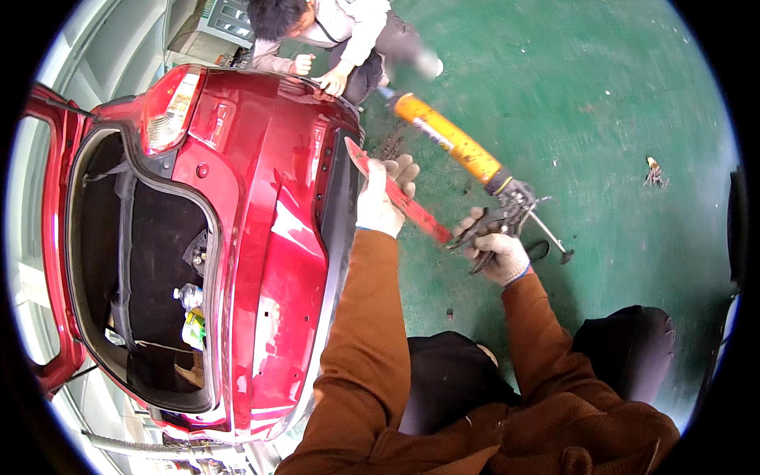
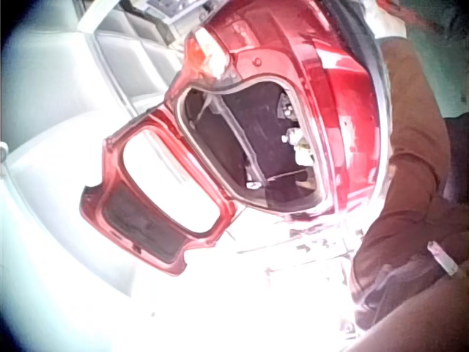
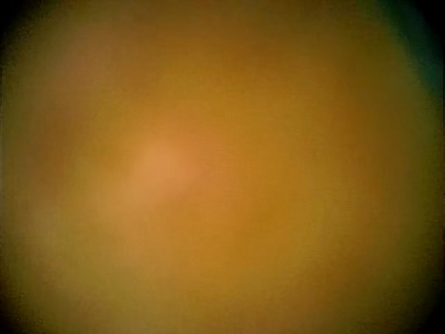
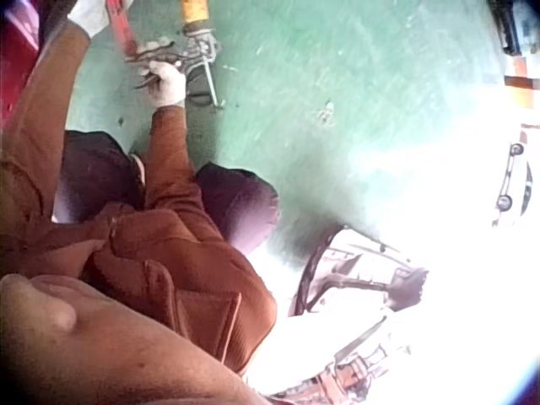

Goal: The person uses scissors to trim a red plastic trim piece and then applies sealant to it using a caulking gun. They then attach the trim piece to the rear bumper of a red car, pressing it into place.

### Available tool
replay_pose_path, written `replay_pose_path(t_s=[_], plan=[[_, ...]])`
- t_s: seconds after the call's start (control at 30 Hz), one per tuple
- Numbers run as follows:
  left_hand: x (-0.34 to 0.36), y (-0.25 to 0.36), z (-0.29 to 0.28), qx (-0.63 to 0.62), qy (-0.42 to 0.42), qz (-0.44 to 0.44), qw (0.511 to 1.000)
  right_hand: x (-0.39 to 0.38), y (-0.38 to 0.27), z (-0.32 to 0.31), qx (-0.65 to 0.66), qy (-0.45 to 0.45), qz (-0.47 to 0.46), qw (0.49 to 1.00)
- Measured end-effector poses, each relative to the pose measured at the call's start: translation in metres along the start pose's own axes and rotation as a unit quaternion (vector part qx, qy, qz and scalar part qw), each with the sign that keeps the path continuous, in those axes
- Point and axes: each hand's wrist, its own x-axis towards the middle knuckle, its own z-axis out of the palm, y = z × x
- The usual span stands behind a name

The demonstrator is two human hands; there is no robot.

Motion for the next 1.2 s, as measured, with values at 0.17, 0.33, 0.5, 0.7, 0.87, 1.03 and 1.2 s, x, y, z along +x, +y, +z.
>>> replay_pose_path(t_s=[0.17, 0.33, 0.5, 0.7, 0.87, 1.03, 1.2], plan=[[-0.009, 0.028, 0.009, -0.038, -0.064, -0.028, 0.997, 0.006, -0.04, 0.026, -0.06, -0.016, -0.072, 0.995], [-0.009, 0.035, 0.025, -0.087, -0.076, -0.01, 0.993, 0.002, -0.074, 0.092, -0.073, -0.051, -0.112, 0.99], [-0.003, 0.036, 0.024, -0.177, -0.146, 0.016, 0.973, -0.018, -0.128, 0.17, -0.19, -0.057, -0.11, 0.974], [-0.009, 0.053, 0.038, -0.129, -0.137, 0.091, 0.978, -0.115, -0.176, 0.158, -0.241, -0.02, -0.032, 0.97], [-0.027, 0.052, 0.03, -0.088, -0.151, 0.132, 0.976, -0.162, -0.151, 0.135, -0.112, 0.028, -0.005, 0.993], [-0.037, 0.047, 0.021, -0.095, -0.097, 0.185, 0.973, -0.172, -0.154, 0.136, -0.064, 0.007, 0.064, 0.996], [-0.05, 0.061, 0.03, -0.103, -0.09, 0.231, 0.963, -0.182, -0.156, 0.122, -0.083, -0.026, 0.074, 0.994]])
